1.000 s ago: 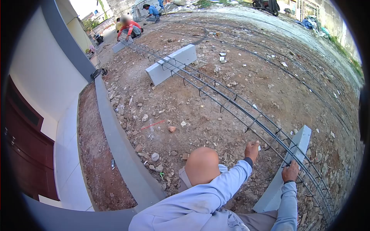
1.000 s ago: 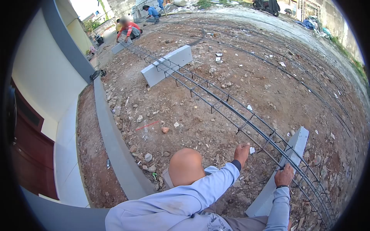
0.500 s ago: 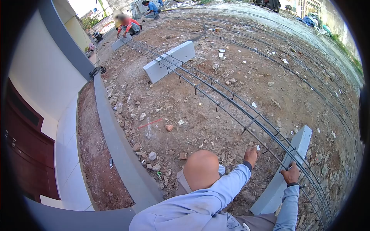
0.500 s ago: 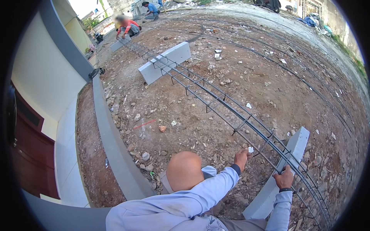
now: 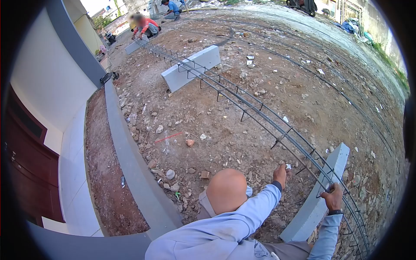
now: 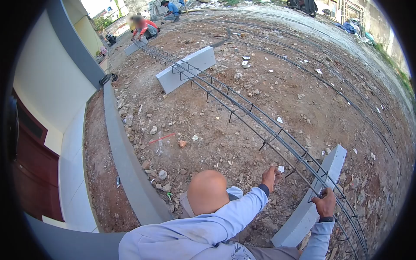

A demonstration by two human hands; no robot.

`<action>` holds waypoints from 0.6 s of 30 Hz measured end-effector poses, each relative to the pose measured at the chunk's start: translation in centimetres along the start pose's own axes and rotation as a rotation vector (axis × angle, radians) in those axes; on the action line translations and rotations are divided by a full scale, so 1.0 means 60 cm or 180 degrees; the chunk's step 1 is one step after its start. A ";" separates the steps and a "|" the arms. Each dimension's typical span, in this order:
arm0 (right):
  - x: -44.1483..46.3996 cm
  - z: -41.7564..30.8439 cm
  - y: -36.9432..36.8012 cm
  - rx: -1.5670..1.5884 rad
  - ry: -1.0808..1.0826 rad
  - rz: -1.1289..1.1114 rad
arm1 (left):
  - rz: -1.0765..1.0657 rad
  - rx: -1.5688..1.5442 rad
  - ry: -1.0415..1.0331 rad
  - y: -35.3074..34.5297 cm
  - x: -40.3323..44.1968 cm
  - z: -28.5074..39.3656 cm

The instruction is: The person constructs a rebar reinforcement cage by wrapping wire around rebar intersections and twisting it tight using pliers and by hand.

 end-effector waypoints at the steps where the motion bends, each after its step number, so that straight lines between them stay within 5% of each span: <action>1: 0.000 -0.006 0.005 0.0012 -0.0009 -0.0030 | -0.0094 -0.0150 0.0043 0.000 0.005 -0.003; 11: -0.008 -0.012 0.018 0.0250 -0.0137 -0.0129 | 0.0163 -0.1177 0.0441 -0.068 0.035 0.089; 18: 0.000 -0.034 0.046 0.0692 -0.0419 -0.0247 | -0.0701 -0.1813 0.0032 -0.119 0.075 0.104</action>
Point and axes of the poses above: each hand's wrist, its own x-axis towards the middle knuckle, its own y-axis out of the back of the hand, z = x × y, the point moved 6 cm from there along x, towards the middle knuckle, and after that the axes turned 13 degrees about x, right-handed, at the moved point
